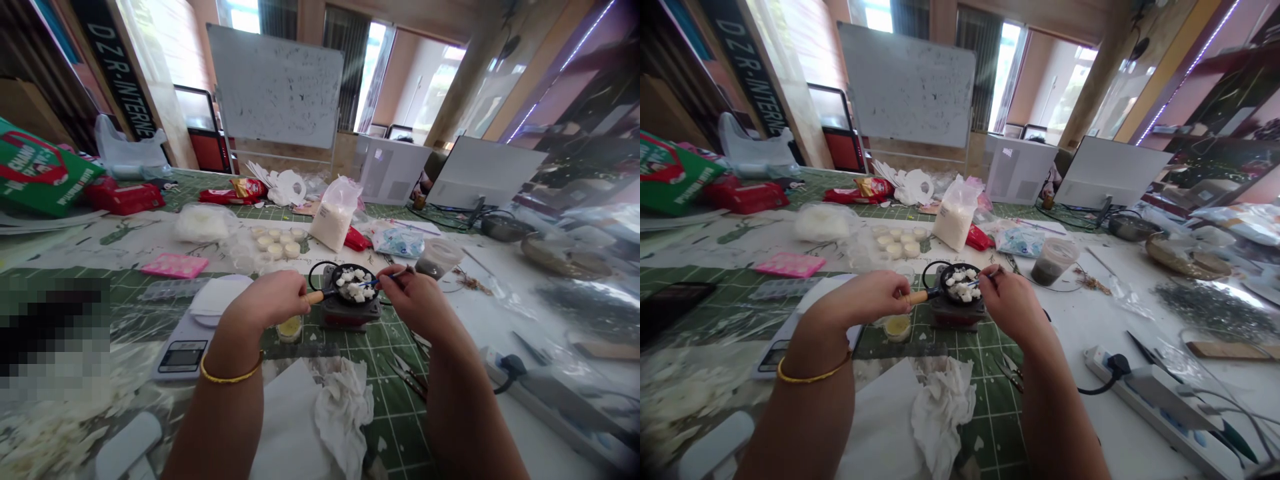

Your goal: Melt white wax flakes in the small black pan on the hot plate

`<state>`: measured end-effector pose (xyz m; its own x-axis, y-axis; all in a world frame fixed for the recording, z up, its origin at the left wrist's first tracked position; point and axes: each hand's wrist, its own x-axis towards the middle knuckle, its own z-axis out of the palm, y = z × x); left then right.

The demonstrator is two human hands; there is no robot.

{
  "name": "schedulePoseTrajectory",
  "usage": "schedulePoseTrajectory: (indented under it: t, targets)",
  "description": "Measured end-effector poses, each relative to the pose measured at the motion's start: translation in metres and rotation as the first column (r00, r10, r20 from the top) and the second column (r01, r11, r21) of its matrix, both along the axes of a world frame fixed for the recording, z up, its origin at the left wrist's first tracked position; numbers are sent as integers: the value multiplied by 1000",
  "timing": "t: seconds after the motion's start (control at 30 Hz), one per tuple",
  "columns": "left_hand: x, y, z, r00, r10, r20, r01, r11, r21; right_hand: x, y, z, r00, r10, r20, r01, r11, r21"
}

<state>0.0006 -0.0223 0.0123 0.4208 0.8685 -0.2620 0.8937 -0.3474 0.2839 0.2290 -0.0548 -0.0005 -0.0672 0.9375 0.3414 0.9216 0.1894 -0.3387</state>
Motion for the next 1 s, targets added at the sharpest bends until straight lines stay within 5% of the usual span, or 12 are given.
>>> schedulePoseTrajectory:
  t: [1.0]
  targets:
    - [0,-2,2,1000,13,8,-13,1000,-13,-5,-4,1,997,2,-81,1,999,34]
